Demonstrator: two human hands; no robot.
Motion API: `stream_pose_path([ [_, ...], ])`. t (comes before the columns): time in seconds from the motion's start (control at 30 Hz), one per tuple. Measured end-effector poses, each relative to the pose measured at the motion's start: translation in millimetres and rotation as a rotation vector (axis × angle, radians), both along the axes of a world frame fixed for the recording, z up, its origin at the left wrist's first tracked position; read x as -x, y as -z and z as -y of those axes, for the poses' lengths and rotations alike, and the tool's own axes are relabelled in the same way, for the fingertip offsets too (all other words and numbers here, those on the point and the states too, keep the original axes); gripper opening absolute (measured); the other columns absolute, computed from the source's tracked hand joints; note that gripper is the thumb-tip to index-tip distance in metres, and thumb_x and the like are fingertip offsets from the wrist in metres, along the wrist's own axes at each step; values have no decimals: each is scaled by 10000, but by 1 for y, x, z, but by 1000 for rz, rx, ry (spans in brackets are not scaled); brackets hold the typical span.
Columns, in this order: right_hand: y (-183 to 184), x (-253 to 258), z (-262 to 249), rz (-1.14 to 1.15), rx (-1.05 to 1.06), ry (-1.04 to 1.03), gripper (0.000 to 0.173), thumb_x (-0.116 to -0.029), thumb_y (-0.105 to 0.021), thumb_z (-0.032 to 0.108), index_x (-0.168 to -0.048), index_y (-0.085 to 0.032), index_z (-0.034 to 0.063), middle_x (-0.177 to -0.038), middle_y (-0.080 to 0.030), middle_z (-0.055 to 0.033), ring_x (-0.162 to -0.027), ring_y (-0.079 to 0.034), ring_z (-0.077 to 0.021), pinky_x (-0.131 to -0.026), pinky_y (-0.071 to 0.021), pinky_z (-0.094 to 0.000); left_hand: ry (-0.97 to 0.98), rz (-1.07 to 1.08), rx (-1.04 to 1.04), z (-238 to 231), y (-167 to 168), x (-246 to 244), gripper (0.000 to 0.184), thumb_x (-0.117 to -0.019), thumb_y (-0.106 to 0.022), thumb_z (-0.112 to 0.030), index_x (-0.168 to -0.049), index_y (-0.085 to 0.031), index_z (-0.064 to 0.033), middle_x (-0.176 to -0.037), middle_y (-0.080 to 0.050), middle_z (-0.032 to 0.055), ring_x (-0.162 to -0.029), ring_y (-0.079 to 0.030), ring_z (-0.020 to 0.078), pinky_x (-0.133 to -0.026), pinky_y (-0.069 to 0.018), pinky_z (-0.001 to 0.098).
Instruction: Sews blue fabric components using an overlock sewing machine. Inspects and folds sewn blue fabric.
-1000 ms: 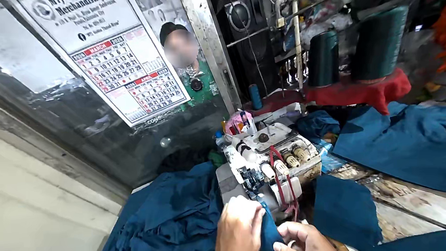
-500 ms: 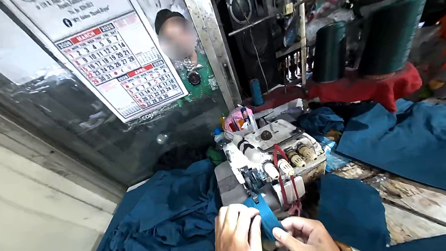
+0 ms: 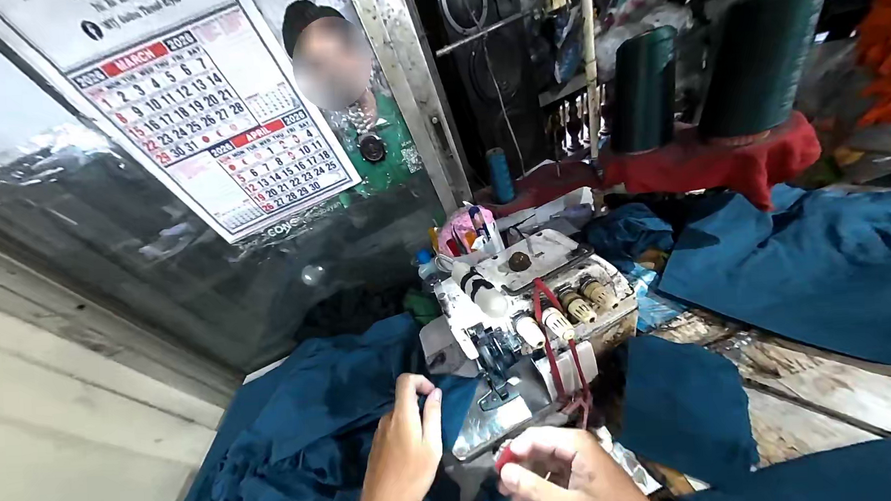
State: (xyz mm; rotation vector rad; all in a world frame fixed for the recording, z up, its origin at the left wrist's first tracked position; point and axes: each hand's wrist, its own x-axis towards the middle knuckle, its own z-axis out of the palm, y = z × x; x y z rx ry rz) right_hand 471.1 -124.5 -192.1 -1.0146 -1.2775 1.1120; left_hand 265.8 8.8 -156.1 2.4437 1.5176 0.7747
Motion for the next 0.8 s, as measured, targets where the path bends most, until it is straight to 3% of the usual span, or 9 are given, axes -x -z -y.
stream_pose_path([
  [0.07, -5, -4, 5, 28, -42, -121, 321, -1034, -629, 281, -1304, -701, 123, -1251, -728, -1, -1084, -722, -144, -901, -639, -383, 10, -8, -132, 31, 0, 4, 226, -964, -579, -221, -1125, -658, -83, -888, -724, 62, -729, -711, 225, -592, -587, 470],
  [0.17, -3, -19, 7, 4, -101, -194, 434, -1050, -592, 288, -1437, -596, 92, -1446, -609, -51, -1291, -612, -180, -1072, -549, -413, 153, 63, -127, 90, 8, -16, 133, -908, -681, -171, -1003, -701, -80, -907, -736, 57, -803, -723, 189, -675, -610, 423],
  [0.2, -1, -26, 4, -32, -96, -149, 399, -1027, -634, 258, -1382, -635, 77, -1379, -647, -66, -1217, -651, -196, -1023, -575, -412, 216, 114, -104, 104, 18, -30, 127, -912, -701, -188, -993, -712, -91, -898, -736, 40, -817, -720, 163, -709, -615, 392],
  [0.27, 7, -33, -9, -88, -56, 129, 220, -947, -730, 198, -1130, -743, 75, -1096, -733, -65, -964, -700, -196, -832, -604, -368, 299, 200, -17, 115, 32, -54, 154, -954, -678, -239, -1042, -723, -121, -942, -743, -14, -863, -715, 91, -763, -620, 324],
  [0.33, 17, -30, -18, -71, -19, 416, 194, -911, -767, 208, -1065, -748, 92, -1046, -743, -43, -989, -705, -185, -875, -607, -341, 364, 264, 206, 114, 28, -57, 240, -1017, -627, -281, -1155, -713, -104, -1073, -744, -10, -979, -710, 78, -870, -612, 324],
  [0.43, 23, -19, -2, -27, -79, 557, 323, -902, -743, 147, -1210, -698, 61, -1192, -721, -53, -1110, -690, -184, -956, -605, -350, 425, 477, 445, 113, 29, -40, 232, -1058, -546, -155, -1215, -670, -37, -1126, -719, 48, -981, -699, 131, -877, -605, 346],
  [0.57, 18, -18, 25, 43, -123, 370, 519, -890, -717, 28, -1387, -567, 13, -1359, -646, -90, -1195, -661, -216, -1008, -594, -377, 251, 808, 351, 126, 34, -42, 174, -966, -633, 27, -1136, -663, 31, -999, -747, 106, -861, -737, 199, -770, -645, 356],
  [0.7, 7, -35, 36, 176, -60, 222, 491, -937, -735, 141, -1405, -588, 124, -1182, -726, -14, -898, -730, -169, -756, -651, -342, 198, 875, 336, 127, 31, -34, 226, -912, -709, 27, -1130, -650, 37, -905, -745, 109, -769, -732, 216, -690, -646, 354],
  [0.8, 3, -42, 39, 259, -89, 167, 494, -946, -715, 119, -1421, -582, 144, -1197, -718, -1, -869, -724, -151, -739, -649, -332, 218, 878, 382, 130, 30, -25, 204, -938, -673, 28, -1139, -639, 41, -921, -739, 121, -778, -728, 226, -694, -641, 364],
])
